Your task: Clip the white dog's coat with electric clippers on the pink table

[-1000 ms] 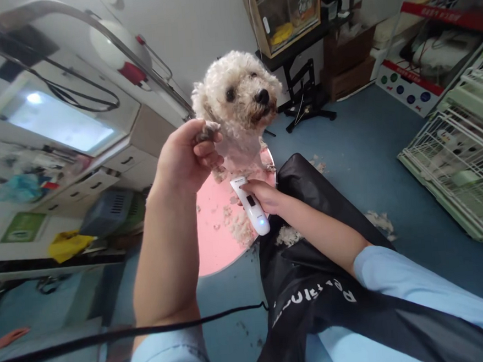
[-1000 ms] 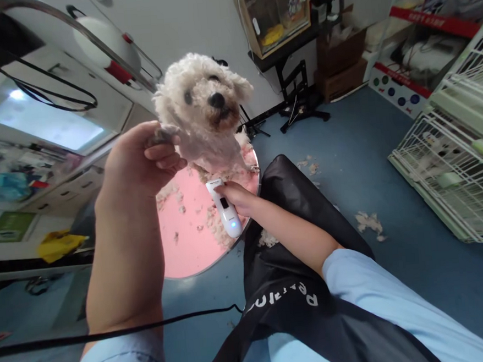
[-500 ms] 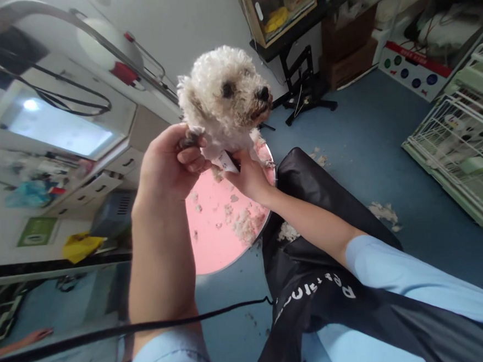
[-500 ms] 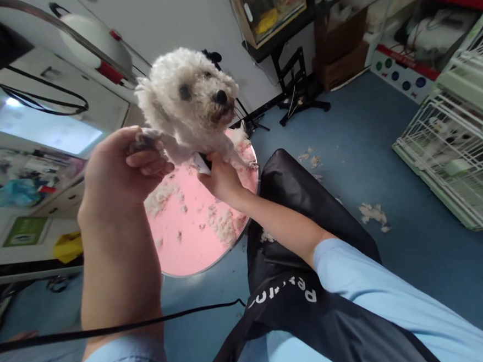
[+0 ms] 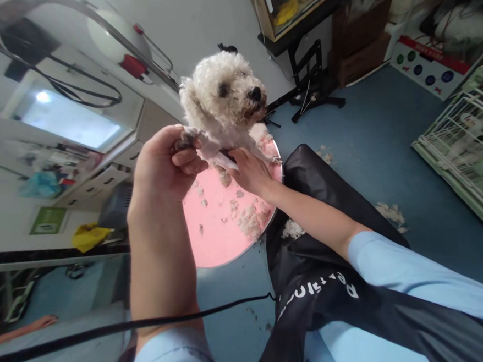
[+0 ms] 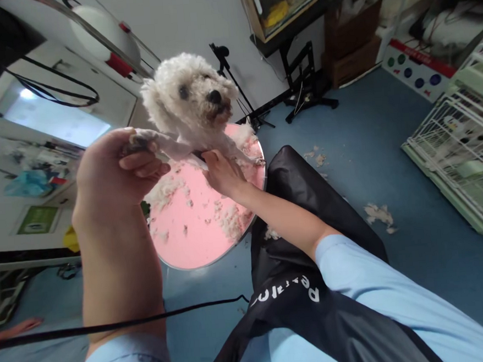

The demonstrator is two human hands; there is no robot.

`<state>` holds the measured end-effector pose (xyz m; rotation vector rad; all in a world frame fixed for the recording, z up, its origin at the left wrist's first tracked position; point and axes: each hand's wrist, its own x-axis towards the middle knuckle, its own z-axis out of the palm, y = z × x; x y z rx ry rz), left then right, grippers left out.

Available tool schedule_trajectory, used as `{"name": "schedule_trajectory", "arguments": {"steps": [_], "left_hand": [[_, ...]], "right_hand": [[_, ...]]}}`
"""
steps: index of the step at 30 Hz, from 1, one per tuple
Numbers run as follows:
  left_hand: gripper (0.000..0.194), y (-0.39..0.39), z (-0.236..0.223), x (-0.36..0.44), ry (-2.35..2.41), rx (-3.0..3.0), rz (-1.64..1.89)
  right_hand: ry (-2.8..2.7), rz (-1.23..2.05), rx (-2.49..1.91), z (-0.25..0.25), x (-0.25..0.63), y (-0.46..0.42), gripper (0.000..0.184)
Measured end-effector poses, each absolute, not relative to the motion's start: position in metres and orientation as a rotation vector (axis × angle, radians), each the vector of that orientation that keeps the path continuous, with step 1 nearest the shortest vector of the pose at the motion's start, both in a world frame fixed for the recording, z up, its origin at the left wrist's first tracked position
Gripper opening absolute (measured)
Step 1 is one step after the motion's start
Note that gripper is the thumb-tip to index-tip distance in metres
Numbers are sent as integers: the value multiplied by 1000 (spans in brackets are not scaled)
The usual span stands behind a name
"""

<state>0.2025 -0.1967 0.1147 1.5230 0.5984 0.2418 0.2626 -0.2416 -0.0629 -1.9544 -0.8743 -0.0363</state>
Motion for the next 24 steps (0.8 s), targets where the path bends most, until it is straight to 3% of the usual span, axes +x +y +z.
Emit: {"name": "schedule_trajectory", "arguments": {"steps": [6,14,24], "left_hand": [[50,-187,113,196,648,1471,270],[42,-177,108,189,647,1466,275],[40,-167,109,190,635,1430,272]], "right_hand": [[-1089,-40,-1912,-66,264,-244,37],[-865,7,-1950,-59,253,-231,29],[-978,23,-1803,-69,250,-229,46]]}}
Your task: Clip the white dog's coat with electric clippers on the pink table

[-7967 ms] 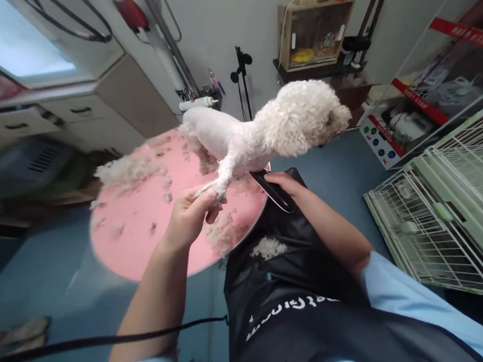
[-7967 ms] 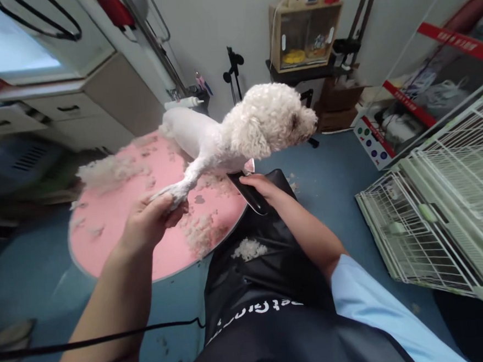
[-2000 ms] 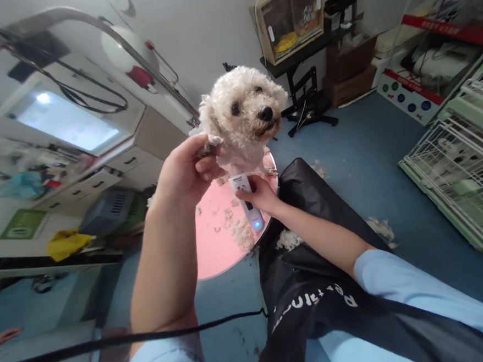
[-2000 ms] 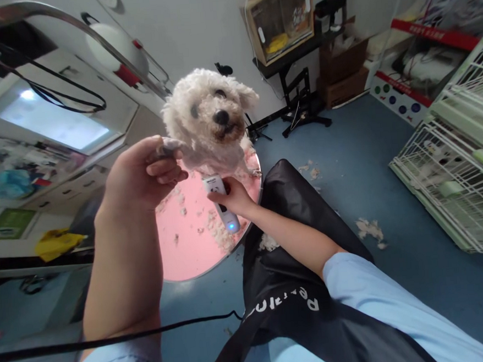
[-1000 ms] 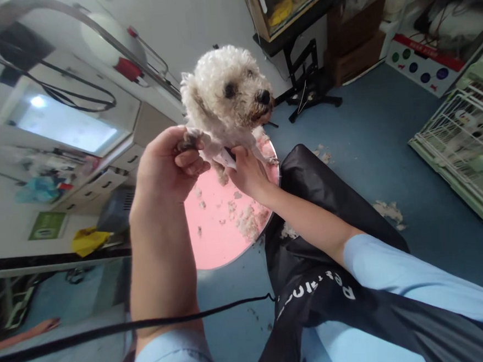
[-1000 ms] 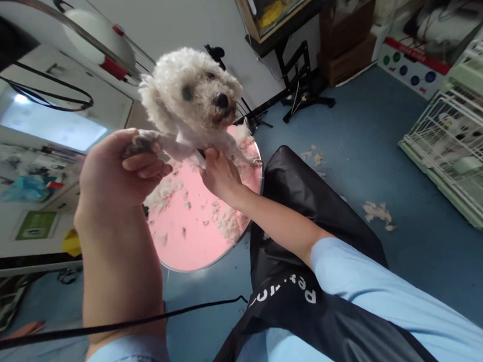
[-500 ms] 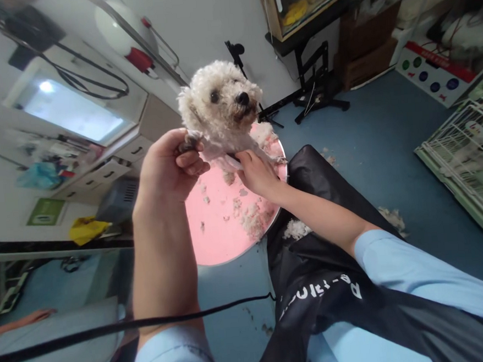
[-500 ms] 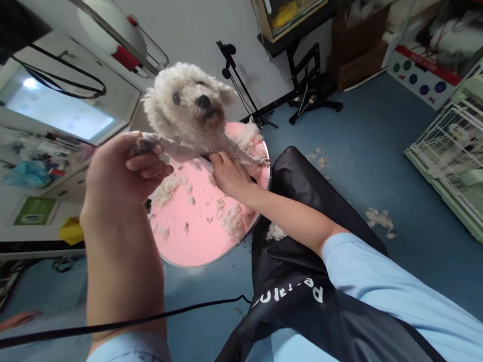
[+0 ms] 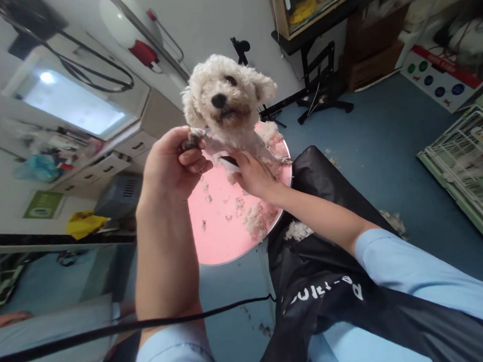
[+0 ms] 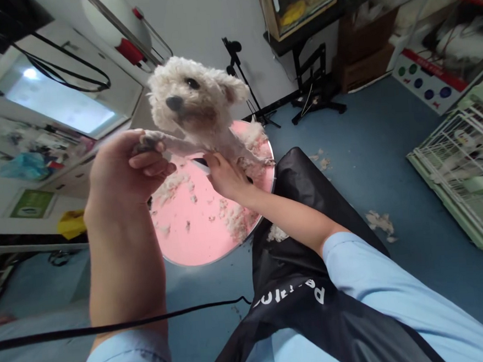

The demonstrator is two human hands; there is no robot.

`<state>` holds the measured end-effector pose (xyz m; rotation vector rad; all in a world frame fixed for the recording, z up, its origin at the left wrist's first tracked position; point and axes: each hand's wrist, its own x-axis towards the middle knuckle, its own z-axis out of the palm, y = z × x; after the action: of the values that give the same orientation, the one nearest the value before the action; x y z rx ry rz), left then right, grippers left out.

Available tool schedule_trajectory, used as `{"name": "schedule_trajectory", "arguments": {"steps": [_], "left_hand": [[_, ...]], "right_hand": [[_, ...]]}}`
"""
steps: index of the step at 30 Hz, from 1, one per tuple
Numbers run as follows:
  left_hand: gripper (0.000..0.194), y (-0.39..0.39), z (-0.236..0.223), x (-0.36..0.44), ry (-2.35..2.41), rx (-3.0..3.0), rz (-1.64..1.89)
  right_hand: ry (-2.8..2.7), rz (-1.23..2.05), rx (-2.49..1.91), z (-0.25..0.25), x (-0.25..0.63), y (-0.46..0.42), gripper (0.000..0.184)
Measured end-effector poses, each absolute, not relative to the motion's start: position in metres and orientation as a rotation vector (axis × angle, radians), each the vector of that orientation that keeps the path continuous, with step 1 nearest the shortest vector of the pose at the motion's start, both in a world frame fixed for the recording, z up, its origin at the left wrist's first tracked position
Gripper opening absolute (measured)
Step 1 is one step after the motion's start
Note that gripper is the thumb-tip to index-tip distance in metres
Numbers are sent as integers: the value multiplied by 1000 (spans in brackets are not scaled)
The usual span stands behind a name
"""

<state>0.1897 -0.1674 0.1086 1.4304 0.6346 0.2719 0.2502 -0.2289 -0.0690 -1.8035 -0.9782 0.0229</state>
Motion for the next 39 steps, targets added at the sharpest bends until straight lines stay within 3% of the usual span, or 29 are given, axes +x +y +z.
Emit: {"name": "schedule_trajectory", "arguments": {"steps": [5,12,20,39], "left_hand": [[35,-170,105,196,626,1368,264],[30,-177,104,199,579,1417,261],[46,-183,109,194,679,1431,308],[37,-167,97,186,650,1445,268]], "right_hand": [[-668,76,-1766,-89,243,-226,48],[-570,118,-1888,-65,246,-212,36],[-748,-23,-1917,-74,256,-212,29],[-1156,-126,-1902,-76,285,-221,26]]}}
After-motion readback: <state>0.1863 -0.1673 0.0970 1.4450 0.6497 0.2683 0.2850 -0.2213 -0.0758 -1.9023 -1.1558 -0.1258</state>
